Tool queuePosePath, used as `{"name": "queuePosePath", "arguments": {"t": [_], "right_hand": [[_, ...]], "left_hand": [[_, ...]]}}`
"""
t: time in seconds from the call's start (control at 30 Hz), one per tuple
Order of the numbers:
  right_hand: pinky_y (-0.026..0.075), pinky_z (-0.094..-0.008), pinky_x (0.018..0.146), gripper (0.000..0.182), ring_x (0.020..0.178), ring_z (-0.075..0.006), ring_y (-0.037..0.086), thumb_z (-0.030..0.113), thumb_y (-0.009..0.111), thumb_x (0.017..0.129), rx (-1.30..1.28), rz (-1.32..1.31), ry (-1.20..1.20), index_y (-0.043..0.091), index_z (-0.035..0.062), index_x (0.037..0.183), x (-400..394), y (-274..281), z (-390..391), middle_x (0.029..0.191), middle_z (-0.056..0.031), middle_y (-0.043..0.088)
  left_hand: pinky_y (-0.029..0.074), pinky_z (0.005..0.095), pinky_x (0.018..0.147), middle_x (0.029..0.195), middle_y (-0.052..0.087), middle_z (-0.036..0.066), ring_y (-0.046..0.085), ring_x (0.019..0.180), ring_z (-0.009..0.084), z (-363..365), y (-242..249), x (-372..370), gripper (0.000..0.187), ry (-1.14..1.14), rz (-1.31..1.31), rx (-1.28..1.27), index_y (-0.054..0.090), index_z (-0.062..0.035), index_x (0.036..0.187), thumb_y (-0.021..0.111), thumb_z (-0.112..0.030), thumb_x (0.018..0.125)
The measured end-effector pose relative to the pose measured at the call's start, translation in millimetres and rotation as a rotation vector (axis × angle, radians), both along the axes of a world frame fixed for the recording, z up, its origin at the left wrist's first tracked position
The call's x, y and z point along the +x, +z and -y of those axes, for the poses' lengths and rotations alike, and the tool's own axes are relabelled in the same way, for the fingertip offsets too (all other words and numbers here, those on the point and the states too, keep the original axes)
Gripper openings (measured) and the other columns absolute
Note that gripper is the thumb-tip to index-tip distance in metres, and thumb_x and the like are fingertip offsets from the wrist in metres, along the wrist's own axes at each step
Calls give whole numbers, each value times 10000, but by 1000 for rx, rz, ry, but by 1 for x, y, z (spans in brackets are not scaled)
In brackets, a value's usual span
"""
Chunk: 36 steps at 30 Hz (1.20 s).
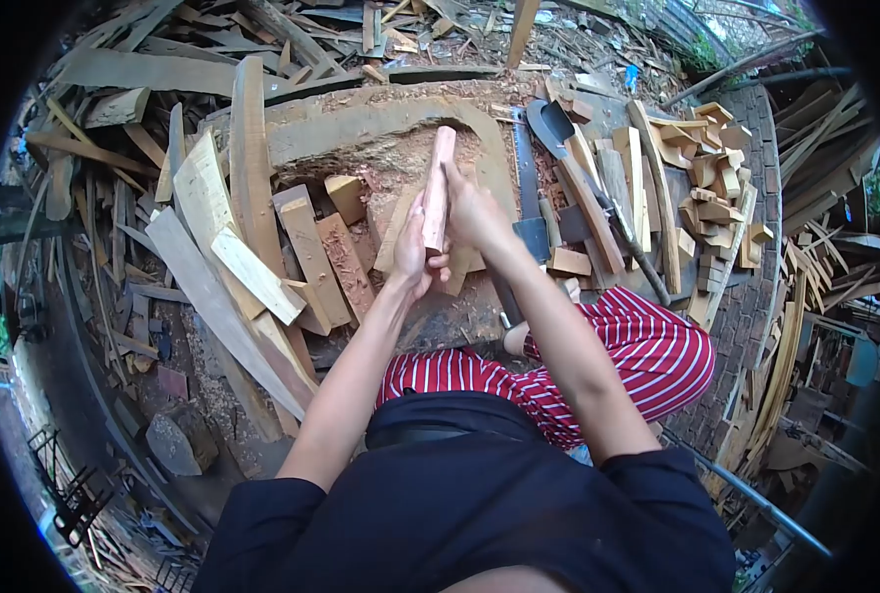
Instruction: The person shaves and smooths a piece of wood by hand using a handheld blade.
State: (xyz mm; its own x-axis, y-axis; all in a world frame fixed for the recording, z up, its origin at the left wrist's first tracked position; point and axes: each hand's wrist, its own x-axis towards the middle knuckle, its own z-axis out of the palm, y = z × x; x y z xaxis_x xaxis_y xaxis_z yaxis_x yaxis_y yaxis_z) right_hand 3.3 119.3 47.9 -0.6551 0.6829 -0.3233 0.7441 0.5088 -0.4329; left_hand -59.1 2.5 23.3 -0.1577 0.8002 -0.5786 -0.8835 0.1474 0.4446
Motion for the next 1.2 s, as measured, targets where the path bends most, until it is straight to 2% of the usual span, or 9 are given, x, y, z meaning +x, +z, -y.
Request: {"name": "queuePosePath", "arguments": {"t": [0.13,0.27,0.4,0.53,0.6,0.7,0.9,1.03,1.2], "right_hand": [[486,-550,747,478,838,-476,622,138,406,915,-93,49,7,383,129,1392,3,26,8,899,-295,634],[499,-532,743,502,833,-475,621,85,406,886,79,-99,30,383,114,1387,2,-10,-8,887,-292,636],[489,-540,767,532,885,-452,620,63,419,864,-195,-40,14,367,78,1393,8,33,14,964,-304,623],[488,-547,757,525,873,-456,621,73,416,866,-50,-30,3,380,85,1390,-7,12,-10,936,-296,630],[486,-542,764,504,876,-460,620,97,406,886,1,-57,3,393,110,1389,1,12,4,932,-296,630],[476,-530,798,477,916,-460,614,140,389,925,-250,0,-35,388,133,1402,5,36,9,972,-315,617],[474,-526,803,496,917,-446,619,119,403,909,-117,-20,-14,386,114,1405,1,26,10,982,-310,616],[476,-518,821,550,914,-430,627,85,425,867,-187,-1,-33,371,102,1414,-3,25,3,976,-290,628],[477,-493,847,575,953,-425,622,53,440,844,-88,-3,3,365,94,1412,7,24,20,980,-305,622]], "left_hand": [[406,258,313,688,478,50,356,398,89,2,-8,0,461,-48,11,-52,194,-301,1456,243,-422,1014],[414,263,318,698,479,51,357,411,83,2,0,0,468,-44,12,13,188,-297,1456,238,-430,1011],[426,267,322,696,475,55,356,409,83,2,-9,-1,464,-47,28,-68,188,-300,1458,225,-422,1012],[442,272,321,682,471,59,367,406,89,2,-3,-3,462,-52,30,-22,189,-289,1458,219,-409,1012],[449,273,324,680,471,60,363,406,87,0,0,-4,446,-42,-26,-40,233,-260,1433,210,-404,1012],[451,277,328,707,478,59,375,424,86,3,-7,-2,403,-54,6,-65,355,-189,1298,203,-422,1006],[465,280,348,714,477,56,376,436,75,0,-2,-7,445,-28,-27,8,415,-83,1153,225,-457,1002],[489,302,351,705,482,66,376,416,84,-1,-10,-12,419,-30,172,-19,382,-102,1234,230,-419,1006],[493,302,365,706,485,59,396,434,85,-3,-5,-9,449,-39,-72,-15,416,-87,1172,243,-462,997]]}}
